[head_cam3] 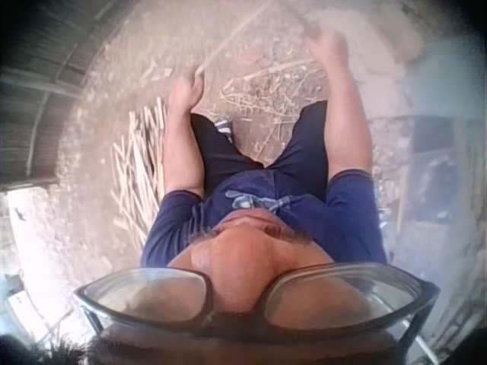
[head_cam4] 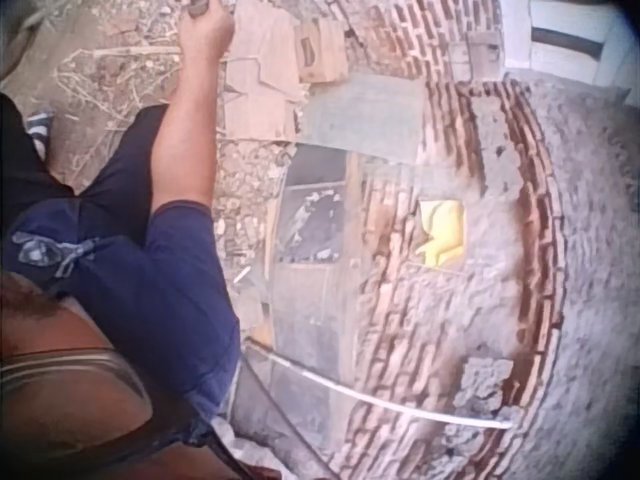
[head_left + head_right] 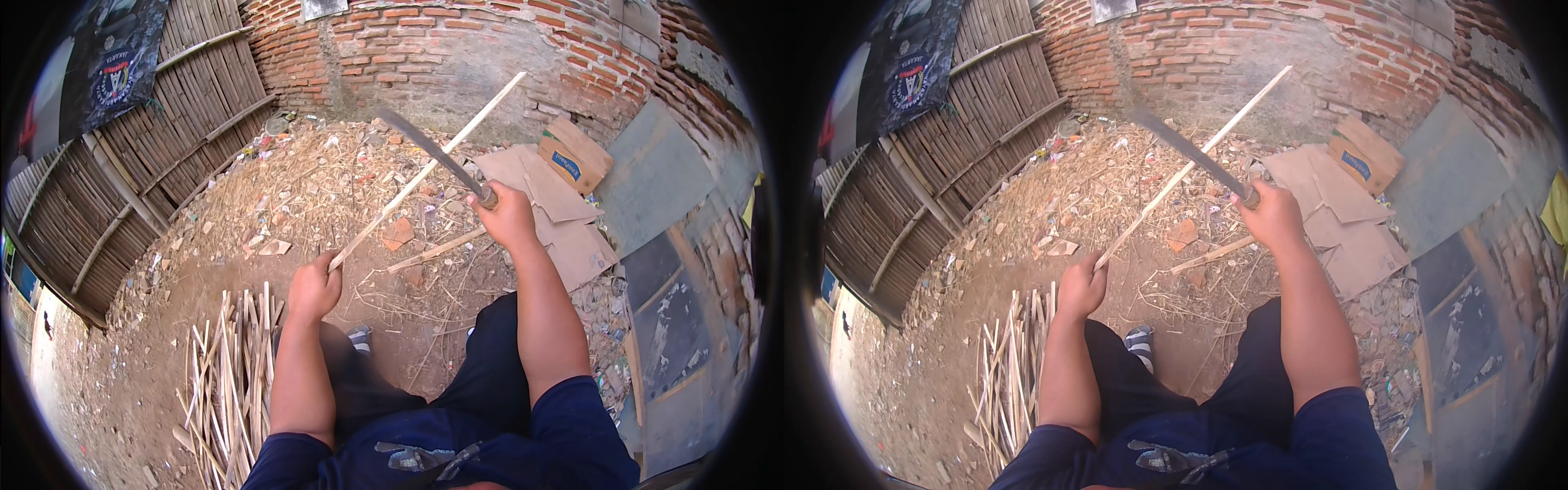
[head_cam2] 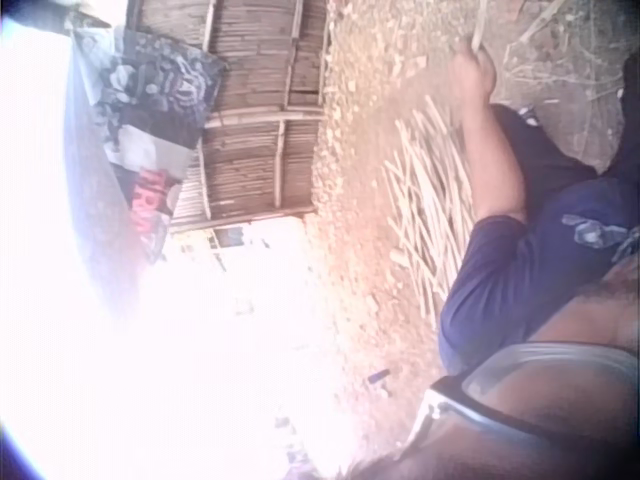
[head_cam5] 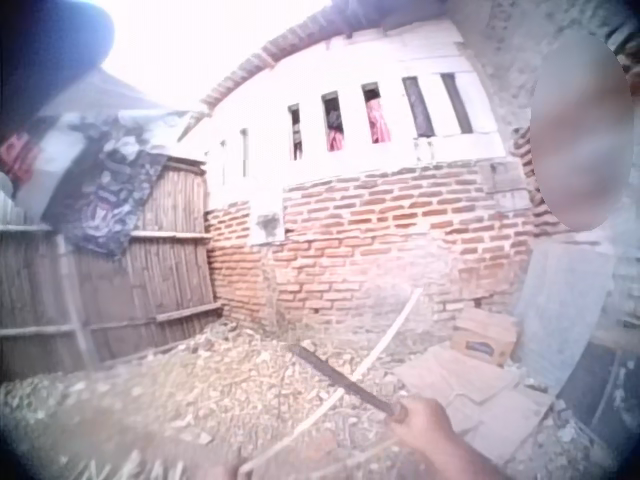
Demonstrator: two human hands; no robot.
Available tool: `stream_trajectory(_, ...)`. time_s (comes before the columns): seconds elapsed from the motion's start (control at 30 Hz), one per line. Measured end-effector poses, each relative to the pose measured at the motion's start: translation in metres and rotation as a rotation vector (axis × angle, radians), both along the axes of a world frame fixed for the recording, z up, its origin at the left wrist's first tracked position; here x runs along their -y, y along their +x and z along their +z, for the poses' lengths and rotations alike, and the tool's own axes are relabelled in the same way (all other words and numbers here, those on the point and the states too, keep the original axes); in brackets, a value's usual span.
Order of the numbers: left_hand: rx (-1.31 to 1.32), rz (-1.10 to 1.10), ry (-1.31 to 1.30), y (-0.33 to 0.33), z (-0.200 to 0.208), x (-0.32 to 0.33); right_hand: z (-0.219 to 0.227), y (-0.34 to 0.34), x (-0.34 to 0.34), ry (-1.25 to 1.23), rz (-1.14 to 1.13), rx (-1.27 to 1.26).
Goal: The person carves a thin strip of bamboo by hand using a machete while sitting.
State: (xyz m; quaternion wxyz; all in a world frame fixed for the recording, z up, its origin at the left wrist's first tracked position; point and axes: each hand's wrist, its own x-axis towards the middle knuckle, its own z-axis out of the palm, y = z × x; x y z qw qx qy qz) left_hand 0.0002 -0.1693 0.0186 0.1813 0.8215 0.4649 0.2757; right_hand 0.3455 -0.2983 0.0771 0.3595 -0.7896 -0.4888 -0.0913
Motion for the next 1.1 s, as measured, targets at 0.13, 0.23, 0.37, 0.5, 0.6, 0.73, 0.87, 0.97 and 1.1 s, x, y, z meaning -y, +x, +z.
stream_trajectory(0.13, 0.019, 0.008, 0.003, -0.004, -0.015, -0.010, -0.006, -0.018, -0.003, -0.076, 0.184, 0.158)
stream_trajectory(0.23, 0.036, -0.001, -0.003, -0.002, -0.022, -0.017, -0.005, -0.037, -0.005, -0.175, 0.258, 0.287)
stream_trajectory(0.37, 0.057, -0.008, -0.003, 0.005, -0.017, -0.013, 0.004, -0.034, -0.004, -0.137, 0.203, 0.176)
stream_trajectory(0.5, 0.091, -0.021, 0.025, 0.006, -0.020, -0.014, 0.002, -0.010, 0.000, 0.074, -0.024, 0.041)
stream_trajectory(0.6, 0.078, -0.028, -0.002, 0.009, -0.018, -0.012, 0.000, -0.004, 0.001, 0.068, -0.040, 0.056)
stream_trajectory(0.73, 0.109, -0.024, 0.009, 0.008, -0.023, -0.013, -0.004, -0.023, 0.002, -0.006, 0.156, 0.214)
stream_trajectory(0.87, 0.092, -0.037, 0.016, 0.009, -0.020, -0.012, -0.010, -0.044, -0.002, -0.106, 0.278, 0.398)
stream_trajectory(0.97, 0.107, -0.025, 0.021, 0.009, -0.017, -0.011, -0.012, -0.030, -0.002, 0.020, 0.243, 0.307)
stream_trajectory(1.1, 0.074, -0.008, 0.008, 0.006, -0.019, -0.013, -0.001, -0.009, 0.000, 0.080, -0.032, 0.023)
